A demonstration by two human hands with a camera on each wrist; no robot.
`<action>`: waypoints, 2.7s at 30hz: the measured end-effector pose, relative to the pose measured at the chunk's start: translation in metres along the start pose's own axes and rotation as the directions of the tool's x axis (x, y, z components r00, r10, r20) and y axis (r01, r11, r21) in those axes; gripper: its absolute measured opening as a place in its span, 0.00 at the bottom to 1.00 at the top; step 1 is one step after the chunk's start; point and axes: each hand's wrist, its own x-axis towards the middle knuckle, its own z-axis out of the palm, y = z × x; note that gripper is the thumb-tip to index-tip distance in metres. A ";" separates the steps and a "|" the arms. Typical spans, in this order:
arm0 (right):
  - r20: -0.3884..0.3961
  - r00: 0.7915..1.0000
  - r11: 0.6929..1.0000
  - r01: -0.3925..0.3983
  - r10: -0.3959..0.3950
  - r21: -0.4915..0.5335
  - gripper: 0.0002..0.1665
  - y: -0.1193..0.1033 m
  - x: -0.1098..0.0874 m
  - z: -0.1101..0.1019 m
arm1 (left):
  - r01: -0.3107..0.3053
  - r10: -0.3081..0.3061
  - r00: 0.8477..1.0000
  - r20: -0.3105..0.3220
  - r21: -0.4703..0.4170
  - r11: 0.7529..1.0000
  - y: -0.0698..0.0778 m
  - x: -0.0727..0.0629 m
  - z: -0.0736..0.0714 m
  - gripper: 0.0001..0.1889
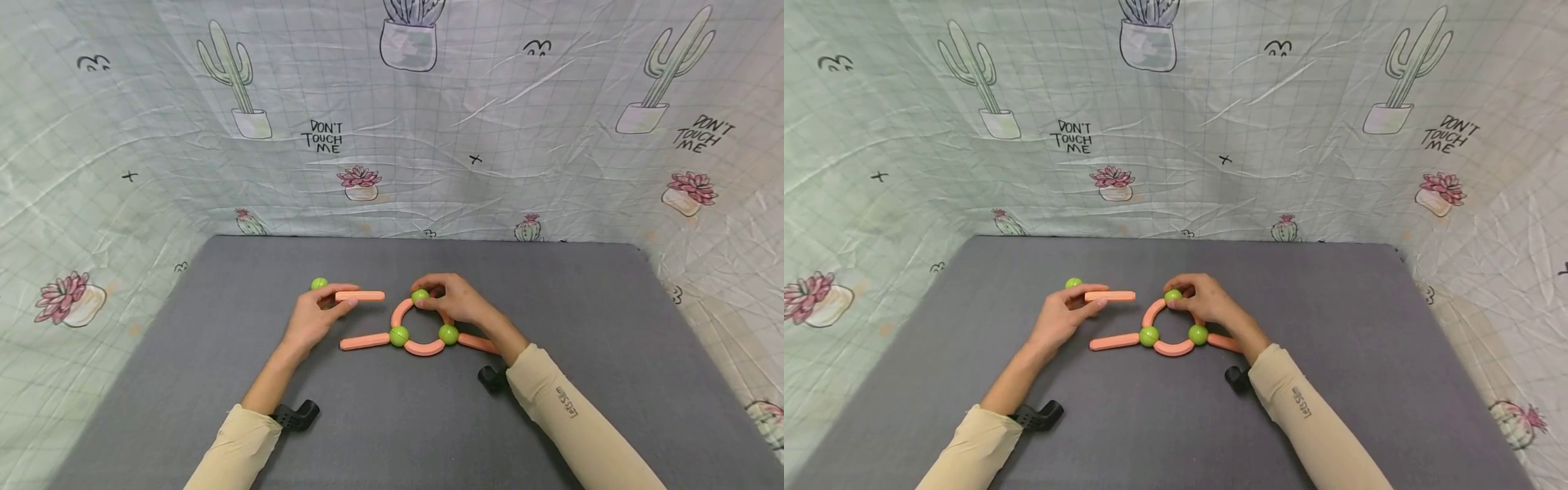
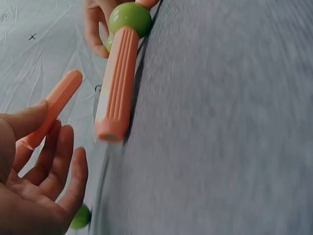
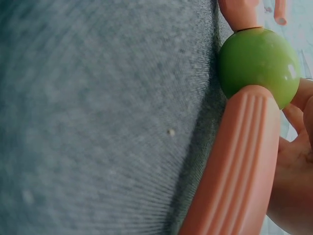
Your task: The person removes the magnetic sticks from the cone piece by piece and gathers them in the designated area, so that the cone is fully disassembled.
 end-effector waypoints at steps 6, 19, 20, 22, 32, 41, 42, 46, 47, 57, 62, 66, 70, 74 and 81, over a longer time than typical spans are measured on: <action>0.008 1.000 1.000 0.003 -0.003 -0.003 0.19 -0.001 -0.001 0.000 | 0.029 -0.029 0.999 -0.014 0.016 0.999 -0.007 -0.004 -0.013 0.23; 0.009 1.000 1.000 -0.001 0.001 0.009 0.19 0.000 -0.001 -0.001 | 0.055 -0.052 0.997 -0.060 0.054 0.997 -0.021 -0.011 -0.039 0.23; 0.008 1.000 1.000 0.000 0.000 0.008 0.19 0.000 -0.001 -0.001 | 0.059 -0.055 0.996 -0.066 0.063 0.996 -0.022 -0.012 -0.041 0.23; 0.006 1.000 1.000 -0.004 0.004 0.008 0.19 0.000 -0.001 -0.001 | 0.070 -0.065 0.996 -0.068 0.085 0.994 -0.023 -0.012 -0.044 0.24; 0.005 1.000 1.000 0.000 0.000 0.015 0.19 0.000 -0.002 -0.001 | 0.061 -0.052 0.994 -0.094 0.091 0.994 -0.025 -0.013 -0.064 0.21; 0.004 1.000 0.999 -0.027 0.027 0.018 0.20 0.000 -0.003 -0.001 | 0.093 -0.077 0.993 -0.089 0.193 0.977 -0.030 -0.010 -0.069 0.19; 0.006 1.000 1.000 -0.024 0.024 0.018 0.20 0.001 -0.003 -0.001 | 0.097 -0.081 0.993 -0.082 0.219 0.971 -0.030 -0.010 -0.070 0.18; 0.027 1.000 1.000 -0.003 0.003 0.019 0.20 0.002 0.000 0.000 | 0.097 -0.085 0.995 -0.051 0.315 0.944 -0.029 -0.010 -0.075 0.17; 0.033 0.999 1.000 0.004 -0.005 0.023 0.20 0.003 0.001 0.000 | 0.097 -0.087 0.995 -0.046 0.324 0.941 -0.028 -0.010 -0.075 0.17; 0.044 0.999 0.999 -0.005 0.003 0.036 0.20 0.002 0.000 -0.003 | 0.079 -0.083 0.997 -0.005 0.354 0.932 -0.029 -0.004 -0.075 0.17; 0.050 0.999 0.999 0.000 -0.001 0.033 0.20 0.001 -0.001 -0.003 | 0.083 -0.089 0.996 -0.002 0.358 0.930 -0.031 -0.005 -0.077 0.17; 0.044 0.999 1.000 0.002 -0.003 0.030 0.20 0.001 -0.001 -0.002 | 0.083 -0.091 0.996 0.007 0.340 0.937 -0.032 -0.005 -0.077 0.16; 0.038 0.999 0.999 -0.001 0.000 0.037 0.20 0.001 -0.002 -0.003 | 0.060 -0.066 0.998 0.009 0.336 0.940 -0.032 -0.005 -0.077 0.14; 0.039 0.999 0.999 -0.004 0.002 0.035 0.22 0.001 -0.002 -0.003 | 0.056 -0.061 0.998 0.004 0.351 0.935 -0.031 -0.005 -0.077 0.15; -0.004 1.000 1.000 -0.015 0.015 0.015 0.26 -0.007 -0.010 -0.007 | 0.035 -0.037 0.999 -0.002 0.346 0.938 -0.027 -0.007 -0.076 0.17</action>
